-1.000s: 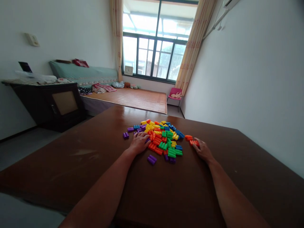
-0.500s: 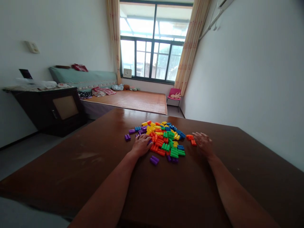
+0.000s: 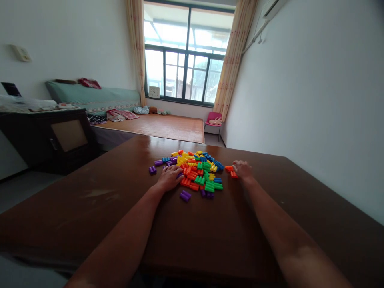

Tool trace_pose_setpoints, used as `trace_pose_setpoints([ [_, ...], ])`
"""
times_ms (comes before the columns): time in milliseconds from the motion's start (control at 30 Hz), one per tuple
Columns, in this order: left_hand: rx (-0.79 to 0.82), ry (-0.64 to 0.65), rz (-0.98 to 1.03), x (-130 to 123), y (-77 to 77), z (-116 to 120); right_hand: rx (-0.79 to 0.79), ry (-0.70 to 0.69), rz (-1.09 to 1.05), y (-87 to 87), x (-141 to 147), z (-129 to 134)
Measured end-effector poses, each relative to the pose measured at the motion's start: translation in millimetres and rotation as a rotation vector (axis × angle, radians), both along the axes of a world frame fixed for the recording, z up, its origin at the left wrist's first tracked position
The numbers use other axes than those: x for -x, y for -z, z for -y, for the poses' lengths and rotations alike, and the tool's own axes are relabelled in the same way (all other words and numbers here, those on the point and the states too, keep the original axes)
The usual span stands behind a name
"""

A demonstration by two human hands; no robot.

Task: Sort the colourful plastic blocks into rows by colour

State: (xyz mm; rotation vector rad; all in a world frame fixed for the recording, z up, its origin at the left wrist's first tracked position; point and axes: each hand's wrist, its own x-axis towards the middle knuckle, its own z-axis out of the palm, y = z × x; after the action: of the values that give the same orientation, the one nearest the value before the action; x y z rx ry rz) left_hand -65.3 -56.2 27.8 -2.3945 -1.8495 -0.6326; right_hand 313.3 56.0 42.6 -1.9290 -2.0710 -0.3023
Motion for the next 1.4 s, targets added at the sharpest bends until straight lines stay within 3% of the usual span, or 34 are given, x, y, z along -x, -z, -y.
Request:
trace_pose_setpoints([
  [200, 0.004, 0.012, 0.004, 1.9, 0.2, -0.3, 0.275, 0.011, 0.033, -6.5, 2.0, -34.1],
  [367, 0.005, 0.009, -0.001, 2.9, 0.3, -1.5, 0.232, -0.038, 0.007, -12.5, -6.0, -48.4],
  [533, 0.004, 0.007, -0.007, 2.1, 0.0, -3.4, 0.262, -0.156, 0.025, -7.2, -3.5, -54.1],
  [833, -0.01, 0.013, -0.009, 5.4, 5.4, -7.2, 0.244, -0.102, 0.013, 0.2, -29.1, -90.7],
  [933, -0.009, 0.015, -0.001, 6.4, 6.8, -8.1, 0.175, -0.149, -0.022, 4.8, -34.2, -96.1],
  [1067, -0.008, 0.014, -0.007, 6.2, 7.0, -8.5, 0.025, -0.245, -0.135, 7.1, -40.3, -86.2],
  [1167, -0.007, 0.017, -0.014, 5.2, 6.3, -9.1, 0.074, -0.285, -0.188, 11.9, -46.1, -61.8],
  [1300, -0.01, 0.017, -0.021, 4.0, 4.9, -9.4, 0.088, -0.371, -0.094, 34.0, -44.3, -21.6],
  [1400, -0.008, 0.012, -0.016, 4.8, 5.0, -8.7, 0.112, -0.385, -0.019, 51.5, -39.7, -6.3],
])
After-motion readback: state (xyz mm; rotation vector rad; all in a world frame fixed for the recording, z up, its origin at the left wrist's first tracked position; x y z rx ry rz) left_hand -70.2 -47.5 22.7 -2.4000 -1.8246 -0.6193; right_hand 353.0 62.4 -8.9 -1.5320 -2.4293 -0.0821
